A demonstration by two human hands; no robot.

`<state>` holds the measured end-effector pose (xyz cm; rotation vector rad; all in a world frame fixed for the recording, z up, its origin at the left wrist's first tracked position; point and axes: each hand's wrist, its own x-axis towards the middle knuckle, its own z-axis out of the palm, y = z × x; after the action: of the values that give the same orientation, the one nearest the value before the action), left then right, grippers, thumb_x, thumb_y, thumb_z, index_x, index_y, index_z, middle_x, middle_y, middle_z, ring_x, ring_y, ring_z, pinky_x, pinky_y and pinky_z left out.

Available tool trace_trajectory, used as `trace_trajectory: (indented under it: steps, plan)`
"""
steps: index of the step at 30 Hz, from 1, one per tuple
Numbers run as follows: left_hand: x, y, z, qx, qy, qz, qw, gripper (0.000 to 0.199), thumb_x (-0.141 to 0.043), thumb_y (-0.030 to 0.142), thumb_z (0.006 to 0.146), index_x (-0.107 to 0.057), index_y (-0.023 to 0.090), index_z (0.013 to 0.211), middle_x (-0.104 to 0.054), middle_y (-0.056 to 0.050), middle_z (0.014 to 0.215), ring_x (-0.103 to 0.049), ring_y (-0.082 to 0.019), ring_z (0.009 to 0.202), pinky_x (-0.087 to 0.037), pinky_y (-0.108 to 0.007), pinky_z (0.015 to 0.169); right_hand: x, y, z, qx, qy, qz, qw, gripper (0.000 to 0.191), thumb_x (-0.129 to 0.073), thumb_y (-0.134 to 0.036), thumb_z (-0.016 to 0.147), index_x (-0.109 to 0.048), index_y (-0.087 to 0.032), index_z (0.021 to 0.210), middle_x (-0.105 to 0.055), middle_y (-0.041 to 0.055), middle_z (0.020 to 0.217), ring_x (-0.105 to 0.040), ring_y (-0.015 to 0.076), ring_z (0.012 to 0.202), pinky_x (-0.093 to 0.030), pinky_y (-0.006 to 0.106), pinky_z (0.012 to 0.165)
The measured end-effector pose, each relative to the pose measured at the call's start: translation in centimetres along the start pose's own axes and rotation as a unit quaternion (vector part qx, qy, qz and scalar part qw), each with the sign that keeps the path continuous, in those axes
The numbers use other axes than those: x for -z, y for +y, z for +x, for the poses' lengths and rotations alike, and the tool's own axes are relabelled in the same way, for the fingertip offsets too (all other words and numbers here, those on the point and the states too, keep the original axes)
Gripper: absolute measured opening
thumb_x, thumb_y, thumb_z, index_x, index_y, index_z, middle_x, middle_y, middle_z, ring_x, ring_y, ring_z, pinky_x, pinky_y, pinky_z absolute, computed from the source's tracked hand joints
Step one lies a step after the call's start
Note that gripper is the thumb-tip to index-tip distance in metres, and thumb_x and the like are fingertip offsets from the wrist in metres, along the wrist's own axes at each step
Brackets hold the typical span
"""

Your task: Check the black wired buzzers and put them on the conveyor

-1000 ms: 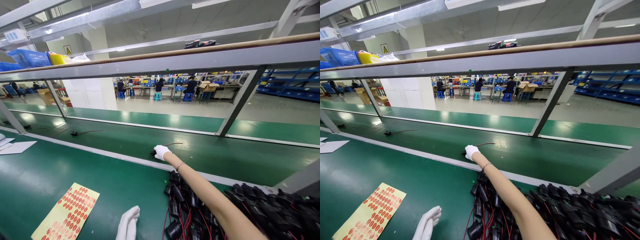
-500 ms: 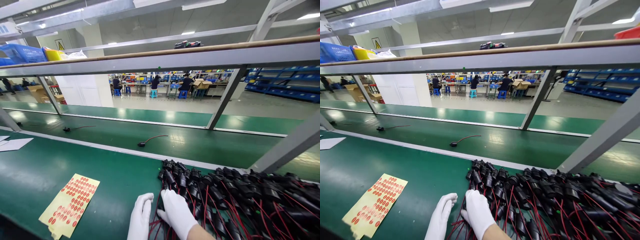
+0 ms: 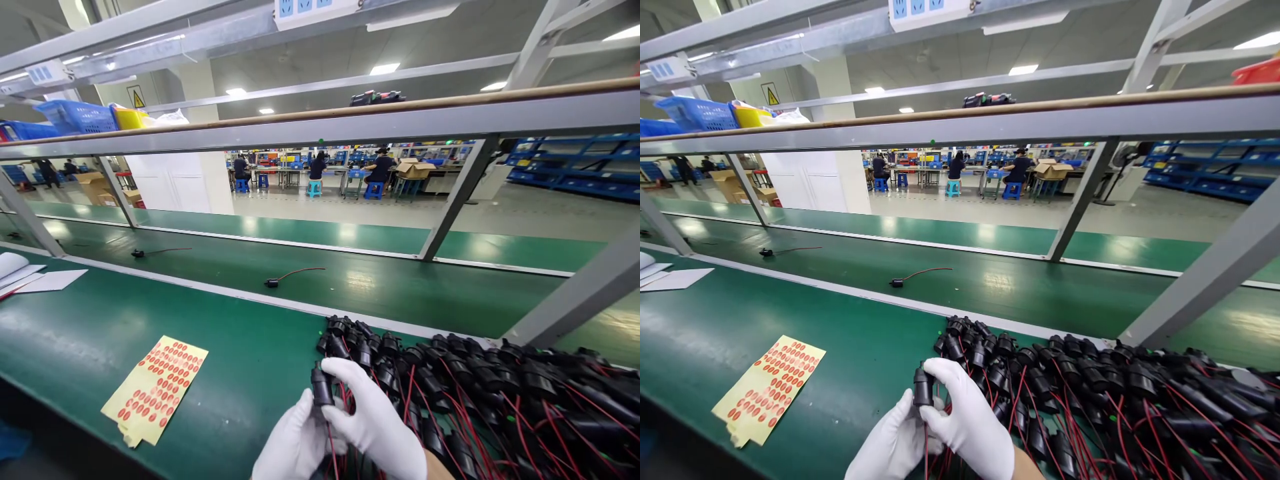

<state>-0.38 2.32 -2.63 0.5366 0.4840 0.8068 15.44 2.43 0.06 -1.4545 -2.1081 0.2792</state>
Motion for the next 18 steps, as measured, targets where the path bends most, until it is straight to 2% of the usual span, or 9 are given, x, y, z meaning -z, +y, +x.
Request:
trace_trajectory:
  steps: [3,6,9,10,12,14,16,18]
  plan:
    - [-1.6,0.7,-0.7,-0.062,-0.034,0.002,0.997,0.049,-0.069,0.056,0.085,-0.076,0.009,0.097,-0.072,-0.011,0.086,-0.065,-0.018,0.080,-0.047,-0.028,0.076,0.6,-0.6,-0.7,0.076,0.082,0.062,0.992,0.061,-0.058,-0.010,0.071,-0.054,-0.020,0.130,-0.067,0.0140,0.125,-0.066,0.0273,0.118,-0.057,0.041,0.099]
    - [-2.7,2.0,-1.7,-0.099,-0.056,0.097,0.989,0.049,-0.069,0.055,0.086,-0.073,0.012,0.110,-0.072,-0.011,0.099,-0.065,-0.024,0.094,-0.046,-0.032,0.083,1.7,-1.0,-1.3,0.133,0.144,0.097,0.976,0.065,-0.061,-0.014,0.077,-0.047,-0.023,0.139,-0.066,0.0131,0.128,-0.066,0.0261,0.118,-0.058,0.037,0.097]
    - [-3.1,3.0,-2.6,-0.120,-0.020,0.216,0.969,0.061,-0.073,0.064,0.076,-0.071,0.016,0.114,-0.072,-0.010,0.105,-0.064,-0.026,0.100,-0.045,-0.034,0.091,3.3,-1.2,-1.5,0.145,0.156,0.105,0.971,0.058,-0.067,-0.042,0.088,-0.050,-0.023,0.140,-0.067,0.0129,0.125,-0.069,0.0276,0.113,-0.060,0.035,0.094]
    - [-3.2,3.2,-2.8,-0.131,-0.009,0.245,0.961,0.063,-0.074,0.066,0.074,-0.071,0.017,0.113,-0.072,-0.009,0.105,-0.063,-0.025,0.101,-0.044,-0.034,0.093,3.8,-1.4,-1.4,0.144,0.158,0.110,0.971,0.053,-0.063,-0.052,0.091,-0.054,-0.025,0.136,-0.069,0.0117,0.122,-0.070,0.0267,0.109,-0.060,0.034,0.091]
    - [-3.3,3.3,-3.0,-0.150,-0.004,0.275,0.950,0.061,-0.075,0.066,0.072,-0.073,0.019,0.111,-0.071,-0.007,0.103,-0.063,-0.025,0.100,-0.044,-0.033,0.094,4.9,-1.8,-1.3,0.137,0.166,0.123,0.969,0.044,-0.050,-0.059,0.098,-0.060,-0.027,0.126,-0.072,0.0083,0.111,-0.073,0.0230,0.101,-0.062,0.030,0.086]
    - [-3.3,3.2,-3.1,-0.168,-0.011,0.294,0.941,0.058,-0.075,0.065,0.073,-0.074,0.020,0.109,-0.071,-0.008,0.105,-0.062,-0.025,0.102,-0.044,-0.033,0.095,5.7,-2.4,-1.2,0.140,0.180,0.135,0.964,0.035,-0.046,-0.054,0.101,-0.063,-0.028,0.118,-0.074,0.0053,0.100,-0.073,0.0192,0.091,-0.062,0.026,0.079]
    - [-3.3,3.0,-3.0,-0.177,-0.015,0.307,0.935,0.058,-0.075,0.066,0.073,-0.074,0.020,0.109,-0.070,-0.009,0.111,-0.062,-0.028,0.107,-0.044,-0.034,0.096,6.4,-3.1,-1.1,0.168,0.198,0.131,0.957,0.021,-0.051,-0.041,0.102,-0.062,-0.028,0.113,-0.073,0.0032,0.092,-0.072,0.0168,0.084,-0.061,0.024,0.075]
    - [-3.2,2.8,-3.0,-0.168,-0.010,0.319,0.933,0.060,-0.073,0.068,0.073,-0.073,0.019,0.108,-0.069,-0.010,0.112,-0.061,-0.030,0.110,-0.044,-0.034,0.095,6.9,-3.7,-1.2,0.209,0.198,0.114,0.951,0.015,-0.054,-0.028,0.101,-0.061,-0.027,0.114,-0.073,0.0028,0.090,-0.070,0.0158,0.080,-0.059,0.025,0.074]
